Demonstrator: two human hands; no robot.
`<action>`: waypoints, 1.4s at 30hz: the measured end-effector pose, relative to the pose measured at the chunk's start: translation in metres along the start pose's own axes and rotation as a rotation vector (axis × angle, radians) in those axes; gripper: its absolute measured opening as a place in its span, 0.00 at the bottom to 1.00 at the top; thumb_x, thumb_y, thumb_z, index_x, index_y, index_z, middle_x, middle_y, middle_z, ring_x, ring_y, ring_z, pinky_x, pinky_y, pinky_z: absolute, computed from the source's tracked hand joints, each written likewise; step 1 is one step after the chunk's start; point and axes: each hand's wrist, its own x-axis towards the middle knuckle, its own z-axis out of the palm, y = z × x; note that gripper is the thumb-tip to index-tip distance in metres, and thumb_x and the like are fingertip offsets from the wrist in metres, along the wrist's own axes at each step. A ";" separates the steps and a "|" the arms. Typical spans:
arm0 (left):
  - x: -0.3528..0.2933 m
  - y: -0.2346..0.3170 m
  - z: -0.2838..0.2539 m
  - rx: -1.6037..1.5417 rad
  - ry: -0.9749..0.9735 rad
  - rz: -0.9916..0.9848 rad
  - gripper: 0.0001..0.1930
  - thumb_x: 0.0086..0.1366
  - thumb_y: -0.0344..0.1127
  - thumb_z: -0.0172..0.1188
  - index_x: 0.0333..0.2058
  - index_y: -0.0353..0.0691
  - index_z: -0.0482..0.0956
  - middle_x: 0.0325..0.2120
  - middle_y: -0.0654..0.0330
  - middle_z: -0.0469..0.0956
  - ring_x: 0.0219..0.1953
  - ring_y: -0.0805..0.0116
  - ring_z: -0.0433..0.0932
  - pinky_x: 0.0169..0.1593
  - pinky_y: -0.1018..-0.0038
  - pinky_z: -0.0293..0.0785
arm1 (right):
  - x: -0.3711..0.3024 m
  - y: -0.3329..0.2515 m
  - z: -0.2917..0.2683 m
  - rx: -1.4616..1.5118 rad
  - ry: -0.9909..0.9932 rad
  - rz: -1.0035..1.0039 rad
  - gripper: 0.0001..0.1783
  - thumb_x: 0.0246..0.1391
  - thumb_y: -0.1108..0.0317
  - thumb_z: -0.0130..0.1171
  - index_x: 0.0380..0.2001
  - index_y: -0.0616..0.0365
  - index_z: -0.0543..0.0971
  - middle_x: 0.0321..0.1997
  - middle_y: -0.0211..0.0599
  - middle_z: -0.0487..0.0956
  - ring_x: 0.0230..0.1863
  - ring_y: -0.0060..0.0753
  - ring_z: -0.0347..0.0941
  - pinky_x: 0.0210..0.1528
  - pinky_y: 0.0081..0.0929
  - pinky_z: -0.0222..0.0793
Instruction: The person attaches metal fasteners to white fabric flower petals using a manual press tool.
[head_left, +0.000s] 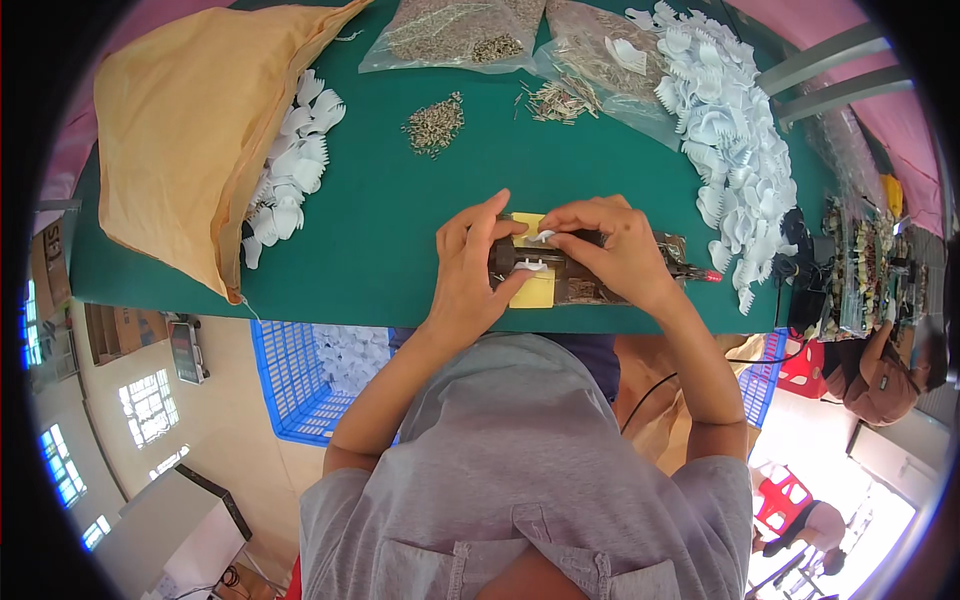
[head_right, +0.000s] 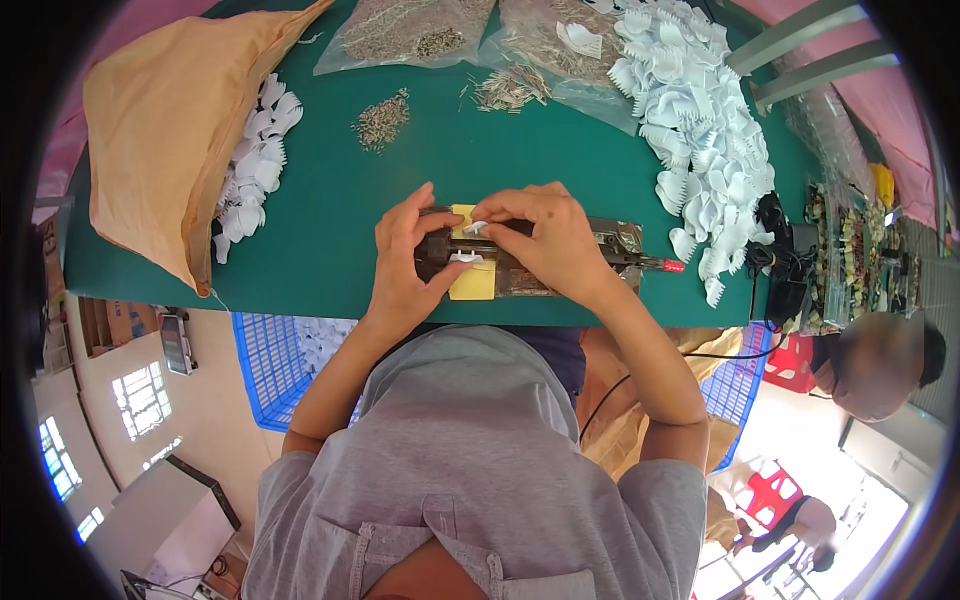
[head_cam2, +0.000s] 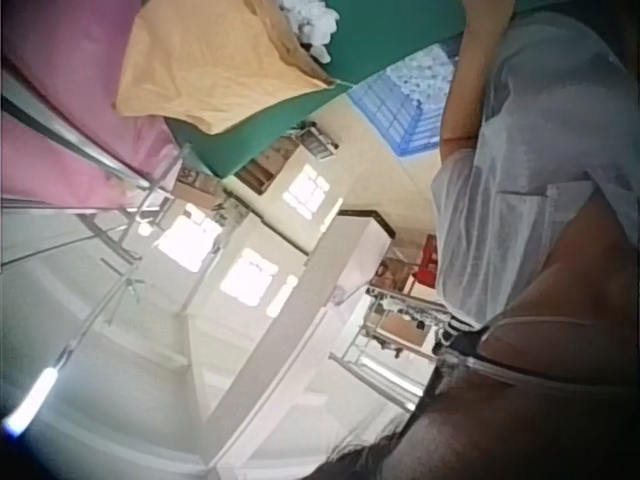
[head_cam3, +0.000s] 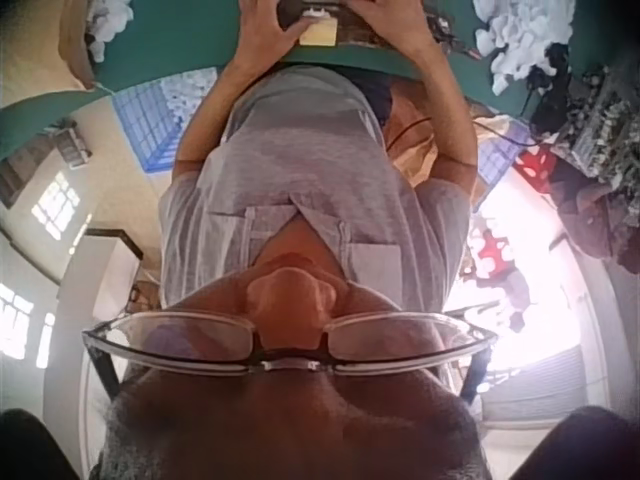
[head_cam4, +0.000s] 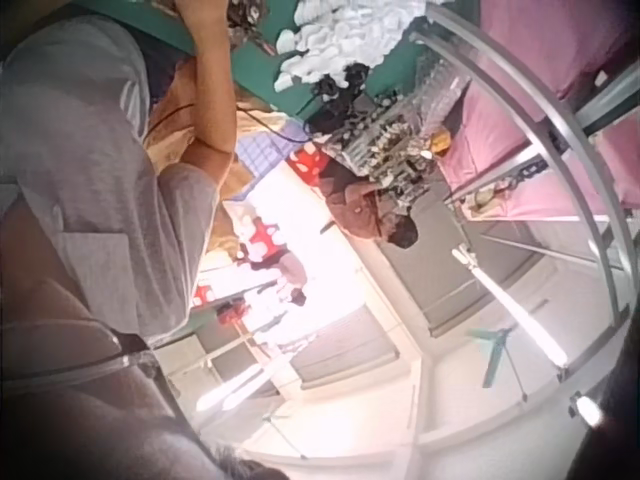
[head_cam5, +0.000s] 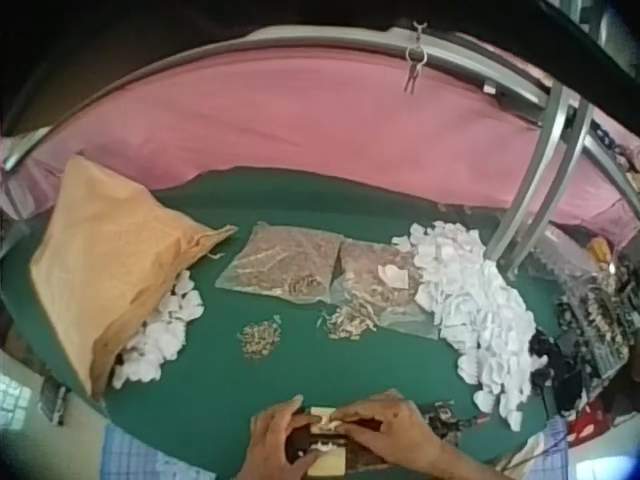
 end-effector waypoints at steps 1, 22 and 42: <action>0.001 0.000 -0.001 -0.002 0.003 0.000 0.52 0.53 0.27 0.76 0.74 0.41 0.56 0.52 0.60 0.84 0.66 0.53 0.65 0.69 0.58 0.61 | 0.001 -0.002 0.001 0.027 0.030 0.066 0.10 0.58 0.73 0.68 0.44 0.58 0.87 0.41 0.37 0.89 0.38 0.30 0.86 0.49 0.29 0.76; 0.012 -0.004 -0.007 -0.143 -0.125 -0.055 0.44 0.56 0.29 0.75 0.69 0.45 0.63 0.48 0.64 0.84 0.63 0.54 0.67 0.67 0.57 0.61 | -0.010 -0.004 0.016 -0.167 0.047 -0.250 0.16 0.49 0.73 0.74 0.42 0.57 0.82 0.41 0.35 0.85 0.38 0.41 0.80 0.43 0.33 0.75; 0.013 -0.010 -0.001 -0.100 -0.070 0.149 0.18 0.58 0.35 0.75 0.48 0.45 0.86 0.41 0.64 0.82 0.52 0.57 0.71 0.54 0.64 0.70 | 0.109 0.073 -0.041 -0.426 0.183 0.050 0.06 0.54 0.70 0.68 0.36 0.57 0.84 0.36 0.36 0.85 0.38 0.37 0.84 0.42 0.35 0.79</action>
